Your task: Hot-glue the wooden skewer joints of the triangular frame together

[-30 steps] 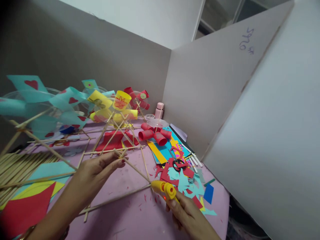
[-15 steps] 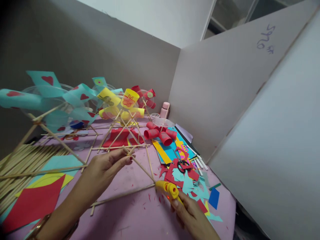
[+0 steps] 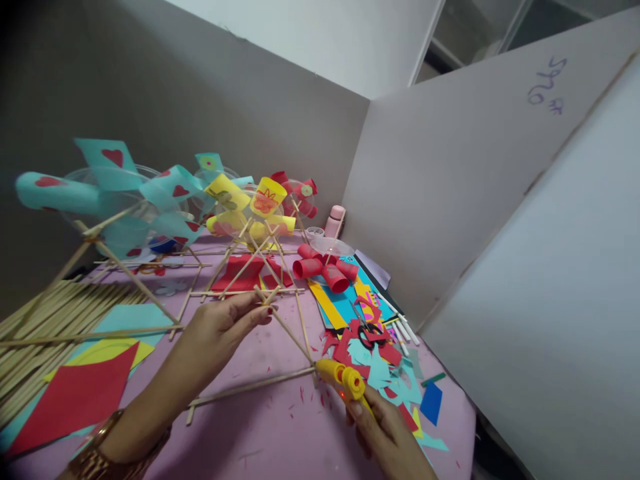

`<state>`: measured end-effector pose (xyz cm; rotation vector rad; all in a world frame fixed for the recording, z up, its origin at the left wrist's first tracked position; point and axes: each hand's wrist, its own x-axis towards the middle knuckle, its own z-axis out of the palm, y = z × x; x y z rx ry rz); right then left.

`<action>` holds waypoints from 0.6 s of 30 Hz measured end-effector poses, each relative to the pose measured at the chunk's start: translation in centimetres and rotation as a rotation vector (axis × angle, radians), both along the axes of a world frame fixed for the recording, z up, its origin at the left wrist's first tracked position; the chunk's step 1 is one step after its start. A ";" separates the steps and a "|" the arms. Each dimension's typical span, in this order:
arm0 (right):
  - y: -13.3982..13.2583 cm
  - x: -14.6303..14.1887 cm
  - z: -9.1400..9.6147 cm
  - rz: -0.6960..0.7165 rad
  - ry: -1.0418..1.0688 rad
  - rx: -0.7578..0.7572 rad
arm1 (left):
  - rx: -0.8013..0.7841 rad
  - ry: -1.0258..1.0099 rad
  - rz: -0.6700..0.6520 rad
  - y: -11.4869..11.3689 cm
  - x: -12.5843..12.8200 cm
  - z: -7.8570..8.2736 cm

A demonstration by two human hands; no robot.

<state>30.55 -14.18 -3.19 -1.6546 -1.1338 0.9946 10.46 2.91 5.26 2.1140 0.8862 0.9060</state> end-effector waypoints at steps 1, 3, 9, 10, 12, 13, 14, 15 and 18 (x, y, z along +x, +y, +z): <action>0.0 -0.1 0.1 -0.012 0.003 -0.001 | -0.006 -0.005 -0.002 0.0 0.0 0.0; 0.0 -0.3 0.3 -0.031 0.010 -0.001 | -0.013 -0.010 -0.010 0.1 0.0 -0.1; -0.1 -0.6 0.6 -0.019 0.014 -0.025 | -0.009 -0.044 -0.029 0.2 0.0 -0.1; -0.1 -0.5 0.6 -0.008 -0.001 -0.034 | -0.008 -0.048 -0.030 0.1 0.0 -0.1; -0.1 -0.4 0.6 0.001 -0.031 -0.048 | -0.007 -0.059 -0.028 0.0 0.0 0.1; -0.1 -0.3 0.6 0.001 -0.042 -0.052 | -0.007 -0.063 -0.026 -0.1 0.0 0.2; -0.1 -0.2 0.5 0.003 -0.050 -0.055 | -0.007 -0.062 -0.022 -0.1 0.0 0.2; -0.1 -0.1 0.5 0.004 -0.057 -0.057 | -0.007 -0.057 -0.018 -0.1 0.0 0.2; -0.1 0.1 0.3 0.016 -0.066 -0.062 | -0.013 -0.038 -0.023 0.0 0.1 0.0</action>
